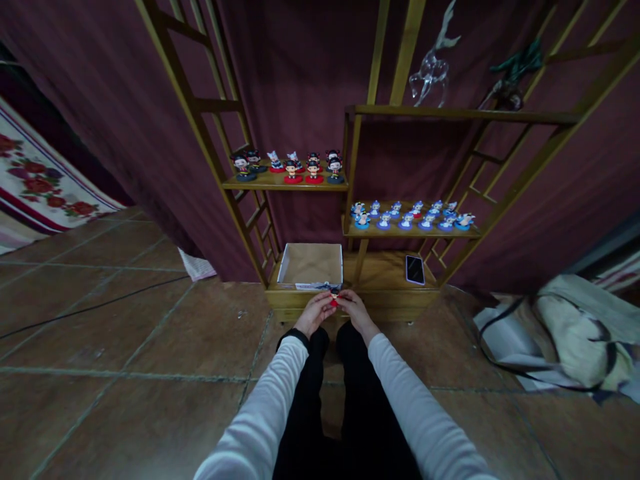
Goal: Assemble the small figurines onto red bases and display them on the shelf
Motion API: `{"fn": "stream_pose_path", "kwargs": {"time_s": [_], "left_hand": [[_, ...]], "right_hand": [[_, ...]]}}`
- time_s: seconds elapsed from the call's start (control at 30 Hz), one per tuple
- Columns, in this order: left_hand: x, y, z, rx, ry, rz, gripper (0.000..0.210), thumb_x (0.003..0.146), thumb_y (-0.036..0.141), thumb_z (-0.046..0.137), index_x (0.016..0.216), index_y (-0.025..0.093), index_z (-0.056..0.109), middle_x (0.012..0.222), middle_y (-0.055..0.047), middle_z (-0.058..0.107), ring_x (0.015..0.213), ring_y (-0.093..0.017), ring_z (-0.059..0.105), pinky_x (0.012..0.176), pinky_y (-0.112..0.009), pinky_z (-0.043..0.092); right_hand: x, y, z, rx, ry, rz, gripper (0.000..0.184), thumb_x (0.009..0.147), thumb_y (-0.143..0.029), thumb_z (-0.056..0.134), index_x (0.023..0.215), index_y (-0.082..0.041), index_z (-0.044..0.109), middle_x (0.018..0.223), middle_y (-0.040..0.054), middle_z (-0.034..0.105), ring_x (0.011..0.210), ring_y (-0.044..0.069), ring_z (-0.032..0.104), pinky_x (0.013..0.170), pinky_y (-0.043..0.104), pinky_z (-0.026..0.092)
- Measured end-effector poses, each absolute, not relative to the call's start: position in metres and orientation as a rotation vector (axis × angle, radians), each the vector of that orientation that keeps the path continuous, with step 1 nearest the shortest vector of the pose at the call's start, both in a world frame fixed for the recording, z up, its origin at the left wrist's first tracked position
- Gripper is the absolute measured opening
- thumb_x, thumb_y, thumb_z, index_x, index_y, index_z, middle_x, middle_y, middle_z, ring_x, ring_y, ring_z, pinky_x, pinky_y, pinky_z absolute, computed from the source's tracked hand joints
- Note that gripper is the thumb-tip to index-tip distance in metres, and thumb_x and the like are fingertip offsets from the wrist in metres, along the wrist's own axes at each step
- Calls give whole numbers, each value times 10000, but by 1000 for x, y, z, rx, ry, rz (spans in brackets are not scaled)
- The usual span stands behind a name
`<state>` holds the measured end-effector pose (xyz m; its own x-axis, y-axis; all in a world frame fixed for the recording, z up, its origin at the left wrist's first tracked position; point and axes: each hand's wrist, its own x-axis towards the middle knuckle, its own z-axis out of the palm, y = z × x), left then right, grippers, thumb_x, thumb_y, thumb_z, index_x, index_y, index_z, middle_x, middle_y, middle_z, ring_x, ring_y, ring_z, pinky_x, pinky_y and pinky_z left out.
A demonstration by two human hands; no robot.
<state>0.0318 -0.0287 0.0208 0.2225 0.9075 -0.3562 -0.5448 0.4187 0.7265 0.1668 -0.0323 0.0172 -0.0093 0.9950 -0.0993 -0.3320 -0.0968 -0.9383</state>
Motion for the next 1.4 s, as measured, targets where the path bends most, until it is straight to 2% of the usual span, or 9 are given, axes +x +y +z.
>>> {"fn": "stream_pose_path", "kwargs": {"time_s": [0.3,0.6,1.1,1.4], "left_hand": [[32,-28,19,559,892,1101,226,680,87,710,896,125,655,804,-63,698,688,-122,651,723,-263,530],[29,-25,13,558,860,1097,229,641,113,751,852,108,662,787,-69,691,696,-128,646,725,-268,534],[31,-22,8,597,890,1111,250,572,131,777,790,96,660,714,-47,682,609,-115,633,697,-279,532],[35,-25,11,620,941,1185,291,563,167,789,810,95,653,677,-35,662,622,-125,625,703,-303,532]], "right_hand": [[166,-32,17,-1057,-962,1437,266,577,-364,705,763,-211,594,753,-12,649,705,149,593,634,264,437],[164,-28,13,-1086,-908,1495,276,538,-353,747,729,-195,627,721,-6,651,649,129,580,597,242,428],[165,-27,12,-1125,-929,1501,284,521,-354,786,681,-193,615,672,-26,631,592,102,548,566,229,416],[164,-27,12,-1128,-894,1520,285,500,-323,798,667,-188,611,648,-27,630,624,113,566,611,246,435]]}}
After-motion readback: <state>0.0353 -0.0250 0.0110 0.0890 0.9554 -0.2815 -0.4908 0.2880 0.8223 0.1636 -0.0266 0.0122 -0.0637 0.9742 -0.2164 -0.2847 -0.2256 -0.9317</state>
